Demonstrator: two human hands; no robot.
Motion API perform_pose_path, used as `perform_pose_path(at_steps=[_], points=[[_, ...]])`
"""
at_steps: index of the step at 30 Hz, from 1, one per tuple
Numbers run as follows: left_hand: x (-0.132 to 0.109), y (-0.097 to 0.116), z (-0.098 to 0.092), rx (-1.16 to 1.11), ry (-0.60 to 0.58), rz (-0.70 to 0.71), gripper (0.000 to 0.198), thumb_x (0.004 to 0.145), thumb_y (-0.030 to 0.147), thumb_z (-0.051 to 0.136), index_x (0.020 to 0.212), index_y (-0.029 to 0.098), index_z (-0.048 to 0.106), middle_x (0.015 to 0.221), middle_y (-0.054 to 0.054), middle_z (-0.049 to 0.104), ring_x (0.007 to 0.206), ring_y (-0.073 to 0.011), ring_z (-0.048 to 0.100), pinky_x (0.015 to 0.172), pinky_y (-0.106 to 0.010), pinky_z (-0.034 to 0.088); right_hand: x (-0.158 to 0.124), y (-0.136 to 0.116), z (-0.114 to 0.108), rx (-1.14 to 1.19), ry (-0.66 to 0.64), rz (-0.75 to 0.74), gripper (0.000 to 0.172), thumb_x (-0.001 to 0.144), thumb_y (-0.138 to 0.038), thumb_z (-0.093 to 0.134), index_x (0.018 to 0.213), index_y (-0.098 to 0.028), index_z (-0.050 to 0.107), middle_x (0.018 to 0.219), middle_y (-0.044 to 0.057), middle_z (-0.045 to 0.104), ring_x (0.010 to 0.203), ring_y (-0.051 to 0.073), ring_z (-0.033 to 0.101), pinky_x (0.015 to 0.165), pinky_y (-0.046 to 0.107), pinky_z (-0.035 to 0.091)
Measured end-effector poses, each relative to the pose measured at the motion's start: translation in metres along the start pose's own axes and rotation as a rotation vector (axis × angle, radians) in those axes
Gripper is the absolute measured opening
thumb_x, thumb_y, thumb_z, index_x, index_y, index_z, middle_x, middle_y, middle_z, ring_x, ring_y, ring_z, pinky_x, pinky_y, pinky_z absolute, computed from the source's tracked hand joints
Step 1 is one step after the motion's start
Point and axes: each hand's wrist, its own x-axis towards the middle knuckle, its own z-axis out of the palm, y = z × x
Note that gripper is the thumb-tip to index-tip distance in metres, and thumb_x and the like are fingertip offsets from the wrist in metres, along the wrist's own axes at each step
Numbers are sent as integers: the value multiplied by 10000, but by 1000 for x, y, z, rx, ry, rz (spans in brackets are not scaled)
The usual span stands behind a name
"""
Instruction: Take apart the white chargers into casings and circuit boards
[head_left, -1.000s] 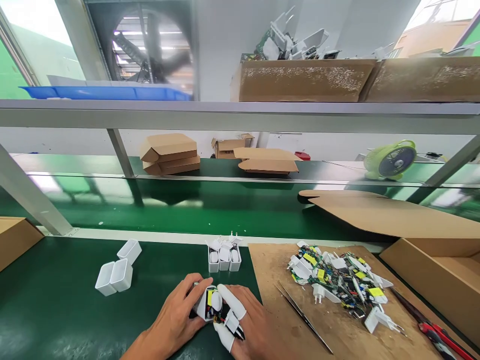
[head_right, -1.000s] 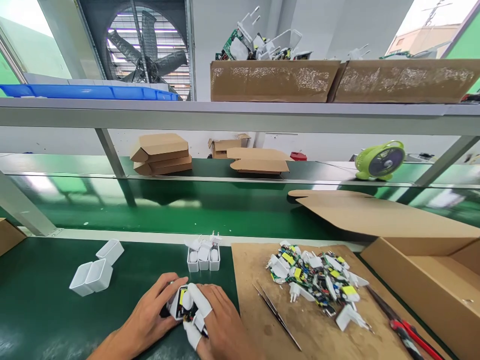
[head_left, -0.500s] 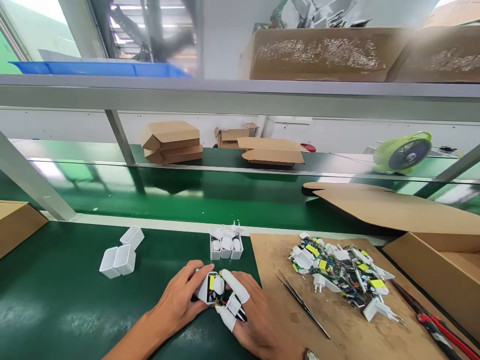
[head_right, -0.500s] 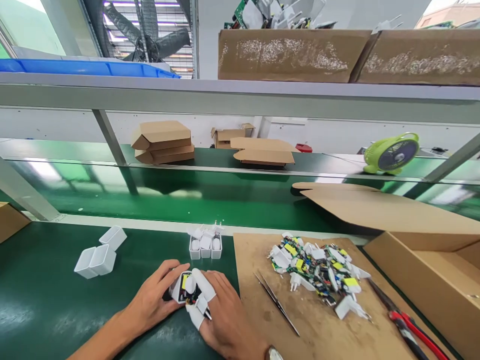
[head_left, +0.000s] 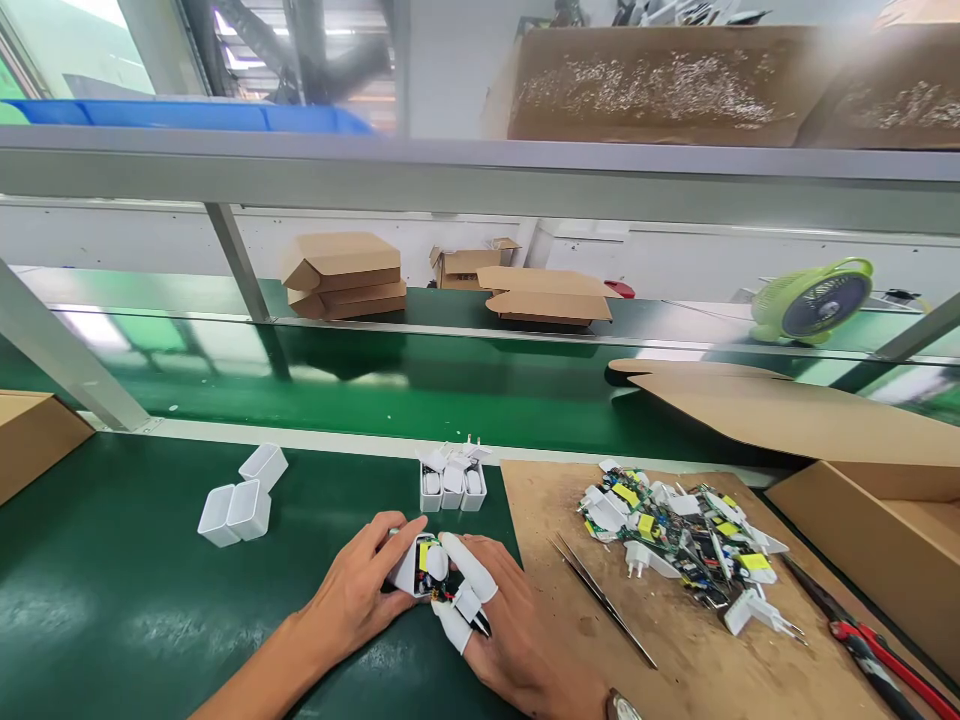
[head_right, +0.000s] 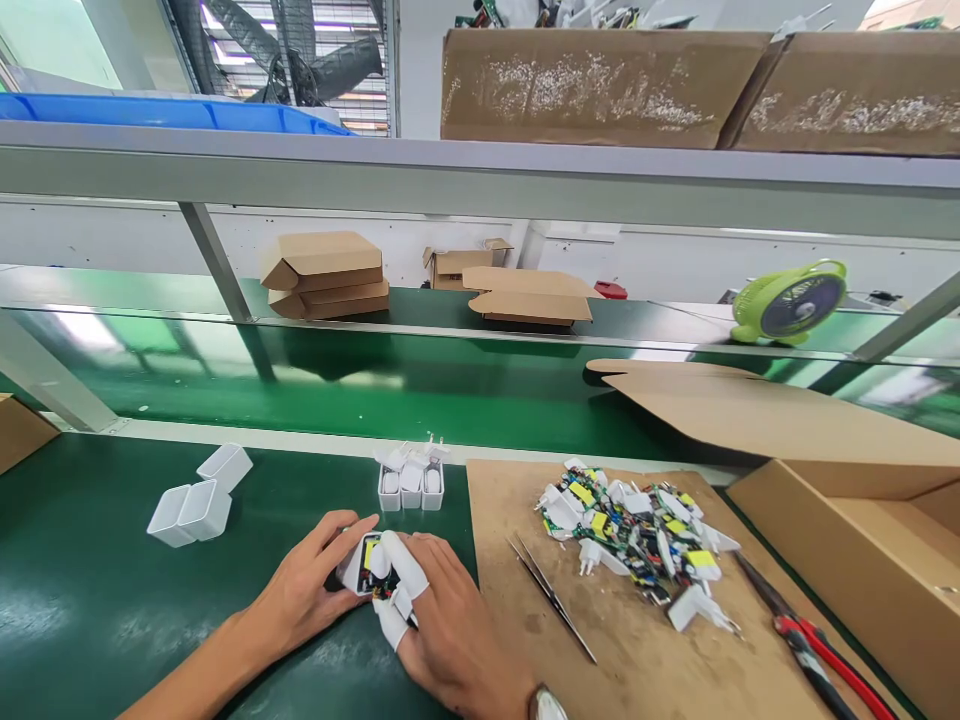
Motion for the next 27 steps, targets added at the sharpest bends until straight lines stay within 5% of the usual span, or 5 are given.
perform_pose_path(at_steps=[10,18,23,27], points=[[-2,-3,6,-70,-20,13,690,976,156,638,1585,290,342,1397,-140,545,1238,-297,584,1050,-444,523,0,-1,-1,-69,-59,-2,674,852,-46,556,1501,-129,397,1309,178,671,1226,335,641,1052,525,585],[12,9,-8,-426,-180,-90,505,1003,237,611,1495,270,504,1341,-97,664,1165,-268,624,1050,-423,519,8,-3,-14,-30,17,34,481,981,-359,607,1418,-207,476,1094,119,704,984,296,708,833,459,658],[12,6,-6,-550,-162,-260,419,973,279,664,1391,281,630,1256,-42,728,1143,-271,663,1069,-396,491,5,-1,-15,55,-33,112,482,993,-132,454,1451,-270,516,1344,107,654,1201,226,680,1018,368,608],[15,8,-7,-615,-167,-294,415,931,260,689,1345,254,669,1204,-36,753,1089,-275,669,1070,-408,484,3,6,-6,39,-69,101,498,967,-127,535,1439,-285,553,1406,95,641,1271,230,667,1093,360,571]])
